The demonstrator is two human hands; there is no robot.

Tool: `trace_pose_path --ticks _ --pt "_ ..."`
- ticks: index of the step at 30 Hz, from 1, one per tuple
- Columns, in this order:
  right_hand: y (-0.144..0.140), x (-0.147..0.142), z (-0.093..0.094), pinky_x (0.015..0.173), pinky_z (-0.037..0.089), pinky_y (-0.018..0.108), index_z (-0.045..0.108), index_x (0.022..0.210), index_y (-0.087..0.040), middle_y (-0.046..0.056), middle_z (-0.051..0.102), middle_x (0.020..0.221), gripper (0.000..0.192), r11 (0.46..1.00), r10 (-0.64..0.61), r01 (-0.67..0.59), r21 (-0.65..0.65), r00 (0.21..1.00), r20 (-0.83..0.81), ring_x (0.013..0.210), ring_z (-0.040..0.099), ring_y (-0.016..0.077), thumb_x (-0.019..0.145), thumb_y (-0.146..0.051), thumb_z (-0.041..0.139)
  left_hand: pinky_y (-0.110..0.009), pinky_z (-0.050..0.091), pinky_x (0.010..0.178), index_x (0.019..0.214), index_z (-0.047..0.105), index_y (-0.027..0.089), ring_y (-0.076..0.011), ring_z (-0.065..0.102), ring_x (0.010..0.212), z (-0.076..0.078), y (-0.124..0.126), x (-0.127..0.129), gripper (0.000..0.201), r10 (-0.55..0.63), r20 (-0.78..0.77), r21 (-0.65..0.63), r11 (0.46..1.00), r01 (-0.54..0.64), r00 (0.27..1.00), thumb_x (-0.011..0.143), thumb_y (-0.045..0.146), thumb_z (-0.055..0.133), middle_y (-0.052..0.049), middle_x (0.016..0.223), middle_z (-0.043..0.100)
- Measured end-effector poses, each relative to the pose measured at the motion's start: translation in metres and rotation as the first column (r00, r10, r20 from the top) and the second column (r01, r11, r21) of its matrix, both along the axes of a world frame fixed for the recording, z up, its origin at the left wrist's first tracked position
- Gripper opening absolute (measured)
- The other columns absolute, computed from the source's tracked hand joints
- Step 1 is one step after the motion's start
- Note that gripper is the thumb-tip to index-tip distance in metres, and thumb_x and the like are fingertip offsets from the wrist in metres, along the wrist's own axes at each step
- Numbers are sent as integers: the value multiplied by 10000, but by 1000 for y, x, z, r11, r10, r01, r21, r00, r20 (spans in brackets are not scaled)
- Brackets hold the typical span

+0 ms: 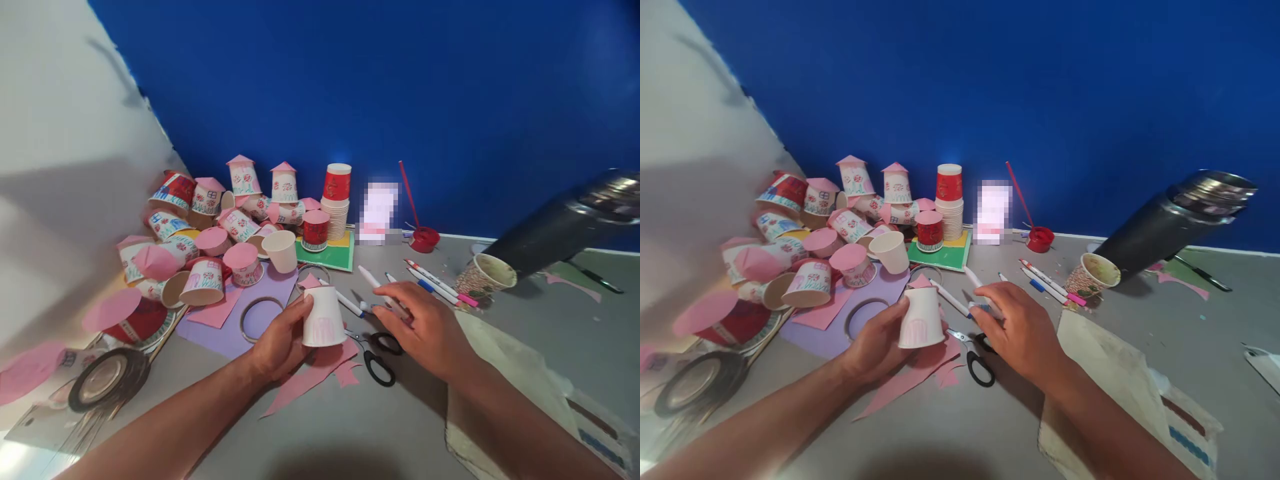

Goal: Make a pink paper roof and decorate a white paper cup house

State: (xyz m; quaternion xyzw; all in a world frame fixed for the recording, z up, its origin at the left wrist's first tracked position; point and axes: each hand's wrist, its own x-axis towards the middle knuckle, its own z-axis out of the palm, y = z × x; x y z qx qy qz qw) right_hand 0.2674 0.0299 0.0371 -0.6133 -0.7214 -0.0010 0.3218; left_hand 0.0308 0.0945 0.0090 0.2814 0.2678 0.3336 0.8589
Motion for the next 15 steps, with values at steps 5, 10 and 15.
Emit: trace_pose_path --ticks 5,10,15 --pt "9 10 -5 753 529 311 732 1134 -234 86 762 1156 240 947 -133 208 -245 948 289 1074 716 251 981 -168 559 -439 561 953 1349 567 166 -281 736 952 4 2 -1 520 73 -95 35 997 -70 993 943 471 677 -111 1036 740" --pt "13 16 -10 739 481 319 748 1104 -206 105 762 1122 271 927 -162 260 -270 927 338 1056 705 266 996 -143 508 -428 579 853 1424 484 239 -298 708 994 11 -1 -5 712 -30 -142 240 969 64 989 836 500 791 -103 1091 698" --pt "15 20 -19 717 473 330 761 1072 -192 103 766 1039 262 931 -153 254 -264 924 351 999 711 271 1012 -166 507 -466 582 858 1491 348 337 -275 702 956 13 -6 -7 934 -120 -60 255 958 132 991 740 419 897 -61 1094 645"
